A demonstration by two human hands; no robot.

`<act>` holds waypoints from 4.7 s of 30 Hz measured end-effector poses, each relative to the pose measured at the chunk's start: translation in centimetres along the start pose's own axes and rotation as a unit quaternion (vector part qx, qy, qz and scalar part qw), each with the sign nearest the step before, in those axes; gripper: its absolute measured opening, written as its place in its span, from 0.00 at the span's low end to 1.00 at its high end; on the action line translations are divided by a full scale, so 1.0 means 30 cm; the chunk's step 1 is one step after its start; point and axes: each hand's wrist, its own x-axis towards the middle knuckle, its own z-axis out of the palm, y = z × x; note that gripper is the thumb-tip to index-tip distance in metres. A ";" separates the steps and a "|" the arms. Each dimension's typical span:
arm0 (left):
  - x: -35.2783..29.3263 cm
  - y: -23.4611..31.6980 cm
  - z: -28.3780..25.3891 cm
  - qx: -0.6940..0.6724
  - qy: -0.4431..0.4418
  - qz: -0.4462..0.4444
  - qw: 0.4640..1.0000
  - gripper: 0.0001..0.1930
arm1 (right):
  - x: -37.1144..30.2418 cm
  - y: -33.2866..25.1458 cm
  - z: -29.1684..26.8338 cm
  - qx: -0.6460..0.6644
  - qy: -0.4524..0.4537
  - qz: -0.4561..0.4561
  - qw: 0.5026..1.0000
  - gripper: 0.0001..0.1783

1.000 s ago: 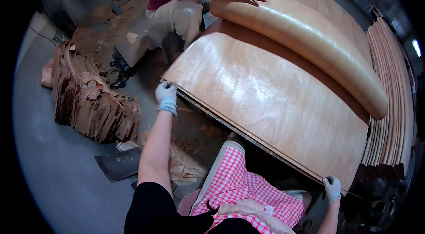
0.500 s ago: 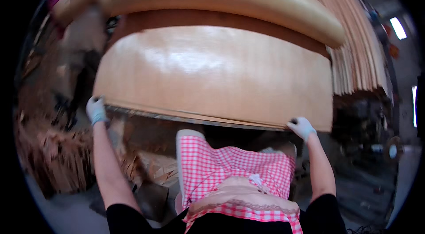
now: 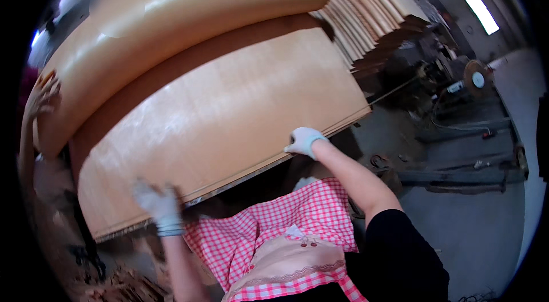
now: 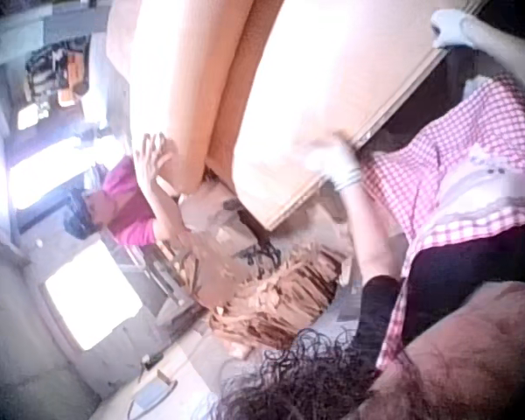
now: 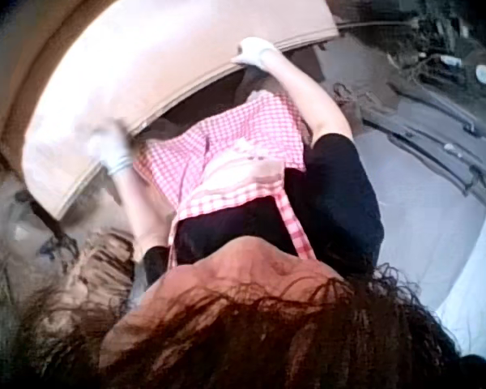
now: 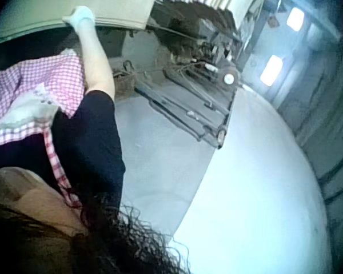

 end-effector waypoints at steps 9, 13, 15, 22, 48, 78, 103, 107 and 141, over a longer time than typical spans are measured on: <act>-0.162 0.719 0.057 -0.123 -0.165 0.141 0.968 0.54 | -0.017 0.151 0.009 0.109 0.025 -0.058 0.992 0.22; -0.151 0.686 0.052 -0.111 -0.160 0.128 0.972 0.54 | -0.056 0.474 -0.112 0.117 0.032 0.001 0.993 0.20; -0.145 0.682 0.049 -0.098 -0.165 0.132 0.973 0.53 | -0.076 0.723 -0.173 0.128 0.052 0.023 0.990 0.19; -0.151 0.664 0.060 -0.087 -0.168 0.143 0.972 0.53 | -0.055 1.149 -0.208 0.079 0.100 0.163 0.978 0.17; -0.373 0.557 -0.194 -0.721 -0.135 -0.020 0.680 0.06 | -0.424 -0.385 0.145 0.595 0.038 -0.288 0.749 0.17; 0.121 -0.431 -0.098 0.010 0.143 -0.219 0.965 0.36 | 0.009 0.179 -0.018 0.024 0.041 0.034 0.998 0.23; -0.156 0.752 0.062 -0.084 -0.192 0.139 0.968 0.56 | -0.001 1.230 -0.095 0.163 0.186 0.283 0.926 0.20; -0.173 0.721 0.053 -0.100 -0.126 0.125 0.979 0.51 | -0.071 1.056 -0.085 0.322 0.377 0.316 0.809 0.27; 0.102 -1.048 -0.050 -0.232 0.049 -0.361 0.902 0.11 | -0.063 0.222 -0.059 0.005 0.088 0.024 0.996 0.21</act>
